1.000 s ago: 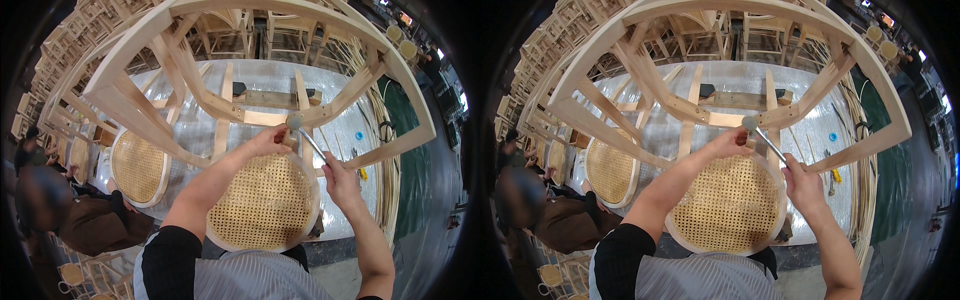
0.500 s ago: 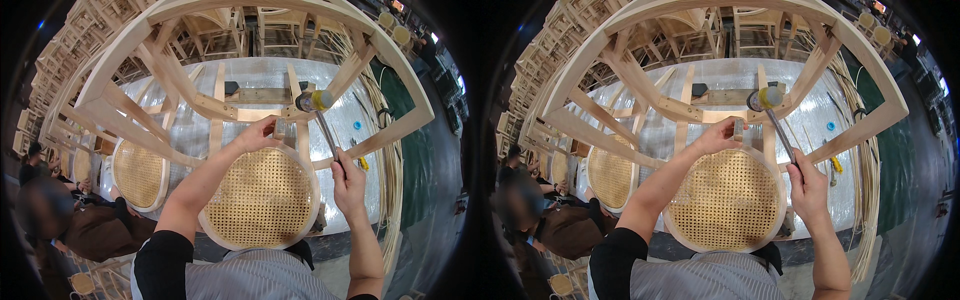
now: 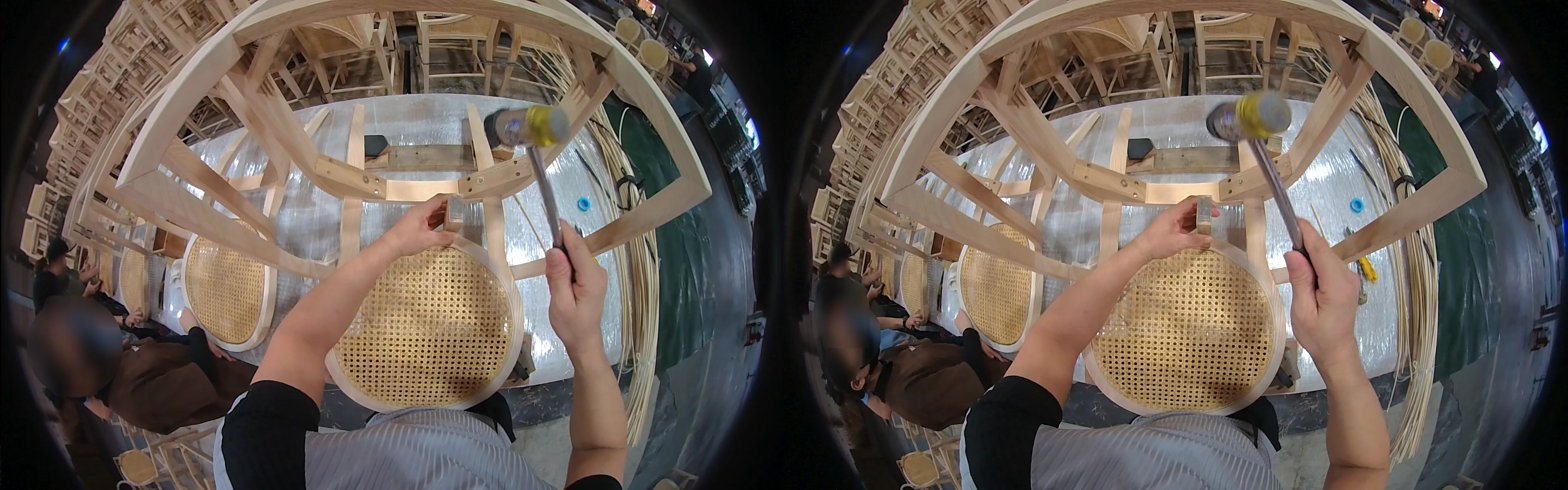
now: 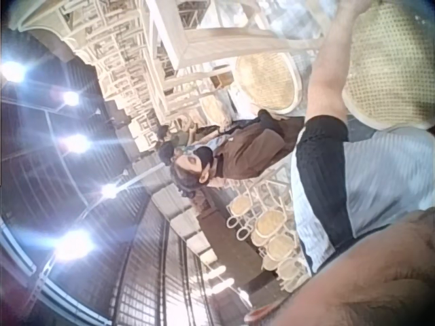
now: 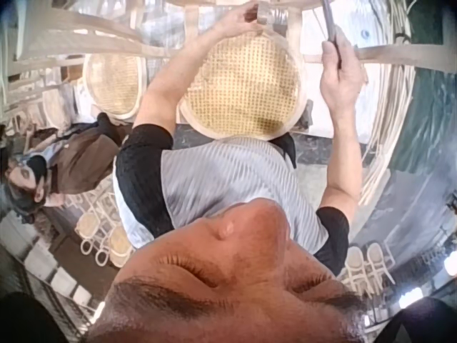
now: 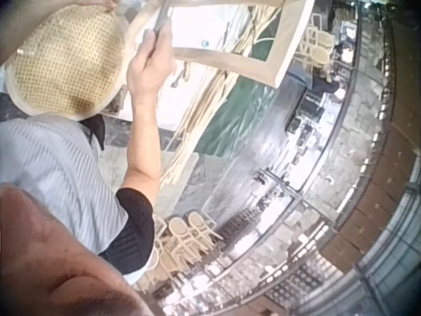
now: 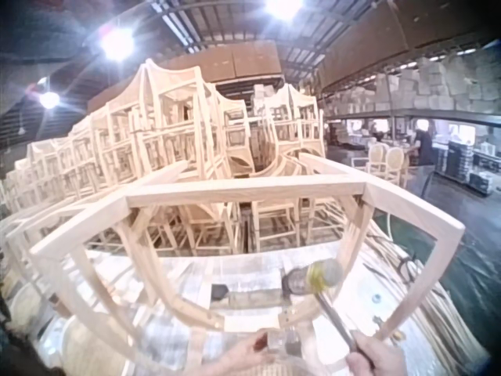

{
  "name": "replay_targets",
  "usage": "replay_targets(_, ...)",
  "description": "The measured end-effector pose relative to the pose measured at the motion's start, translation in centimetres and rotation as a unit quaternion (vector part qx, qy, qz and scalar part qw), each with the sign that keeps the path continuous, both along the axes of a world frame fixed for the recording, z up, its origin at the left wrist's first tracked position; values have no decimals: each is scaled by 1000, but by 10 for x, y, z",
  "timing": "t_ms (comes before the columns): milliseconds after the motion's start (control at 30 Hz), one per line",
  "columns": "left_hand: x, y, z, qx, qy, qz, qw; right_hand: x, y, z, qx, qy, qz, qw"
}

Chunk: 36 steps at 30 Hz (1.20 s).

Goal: The person uses a rubber mallet and a metal chisel to tap and secure the woven cane seat into the wooden chair frame. They repeatedly strike the chisel along the perimeter to embed the cane, then trim excess material with a utility knife.

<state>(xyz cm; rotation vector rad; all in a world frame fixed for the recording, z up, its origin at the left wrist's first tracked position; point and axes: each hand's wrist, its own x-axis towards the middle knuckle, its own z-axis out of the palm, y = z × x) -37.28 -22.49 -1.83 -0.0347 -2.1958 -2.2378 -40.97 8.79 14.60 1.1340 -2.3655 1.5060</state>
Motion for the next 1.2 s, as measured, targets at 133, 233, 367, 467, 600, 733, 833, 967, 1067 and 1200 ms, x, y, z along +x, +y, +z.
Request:
replay_targets(133,-1,-4,2,19,-18,-1,1000,-7,-12,-9,4,58,12,998)
replay_targets(233,-16,4,7,0,-2,-21,1000,-30,7,-43,260,69,51,962)
replay_targets(367,3,-3,-2,-18,8,-2,1000,-16,-16,4,57,-9,-10,998)
replay_targets(467,-9,-1,-4,0,17,-19,1000,-22,-8,-18,-6,44,-24,999)
replay_targets(600,-3,-5,-12,34,16,-5,999,-23,-15,-4,236,-20,46,970)
replay_targets(733,-2,-4,-6,26,-6,-14,1000,-14,-19,-2,57,62,20,996)
replay_targets(833,-14,2,-3,42,1,-25,999,-27,4,-46,255,94,41,961)
replay_targets(967,-7,-3,-5,-1,-2,-5,1000,-5,3,-25,162,-14,3,987)
replay_targets(1067,-4,-4,0,-41,0,6,999,15,39,-39,90,7,35,995)
replay_targets(1200,11,-3,16,-17,32,146,989,67,131,-108,133,-83,-14,988)
